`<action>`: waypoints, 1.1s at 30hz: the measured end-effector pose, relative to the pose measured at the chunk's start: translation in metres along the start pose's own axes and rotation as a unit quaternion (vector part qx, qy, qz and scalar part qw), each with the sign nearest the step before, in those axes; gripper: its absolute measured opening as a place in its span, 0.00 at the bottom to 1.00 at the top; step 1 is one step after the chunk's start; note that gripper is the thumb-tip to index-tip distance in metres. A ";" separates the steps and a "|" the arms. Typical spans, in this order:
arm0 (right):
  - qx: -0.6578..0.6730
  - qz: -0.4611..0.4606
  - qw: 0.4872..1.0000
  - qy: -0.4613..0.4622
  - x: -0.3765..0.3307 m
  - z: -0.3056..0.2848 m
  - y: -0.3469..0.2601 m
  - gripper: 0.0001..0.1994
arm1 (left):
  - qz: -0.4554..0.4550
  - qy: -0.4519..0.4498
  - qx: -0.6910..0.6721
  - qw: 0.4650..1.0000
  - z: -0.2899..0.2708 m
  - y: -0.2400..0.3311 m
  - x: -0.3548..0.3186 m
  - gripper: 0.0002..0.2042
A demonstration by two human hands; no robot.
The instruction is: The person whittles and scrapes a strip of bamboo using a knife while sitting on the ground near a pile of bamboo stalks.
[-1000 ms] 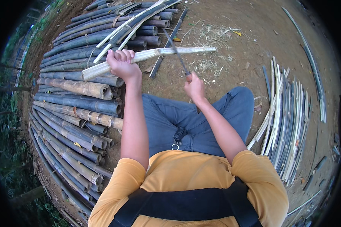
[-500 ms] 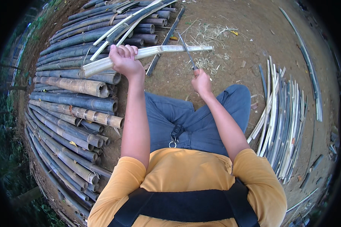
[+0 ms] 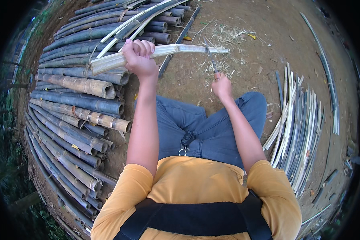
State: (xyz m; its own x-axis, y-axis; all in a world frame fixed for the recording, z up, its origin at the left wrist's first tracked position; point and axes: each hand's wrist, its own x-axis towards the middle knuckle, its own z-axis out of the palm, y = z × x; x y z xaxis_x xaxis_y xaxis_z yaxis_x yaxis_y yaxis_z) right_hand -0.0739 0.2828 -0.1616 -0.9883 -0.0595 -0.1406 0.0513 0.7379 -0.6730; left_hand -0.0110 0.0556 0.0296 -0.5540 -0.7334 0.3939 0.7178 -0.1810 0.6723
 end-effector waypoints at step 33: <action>-0.026 -0.123 0.988 -0.095 -0.068 -0.057 -0.099 0.09 | -0.018 -0.042 -0.011 0.999 -0.017 0.001 -0.007 0.21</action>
State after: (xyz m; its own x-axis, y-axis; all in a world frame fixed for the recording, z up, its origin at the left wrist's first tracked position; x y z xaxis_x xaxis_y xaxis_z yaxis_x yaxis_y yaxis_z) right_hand -0.0203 0.2523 -0.0436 -0.9249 -0.3626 -0.1145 -0.1996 0.7192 -0.6655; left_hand 0.0008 0.0495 0.0164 -0.6122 -0.6687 0.4220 0.7056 -0.2210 0.6733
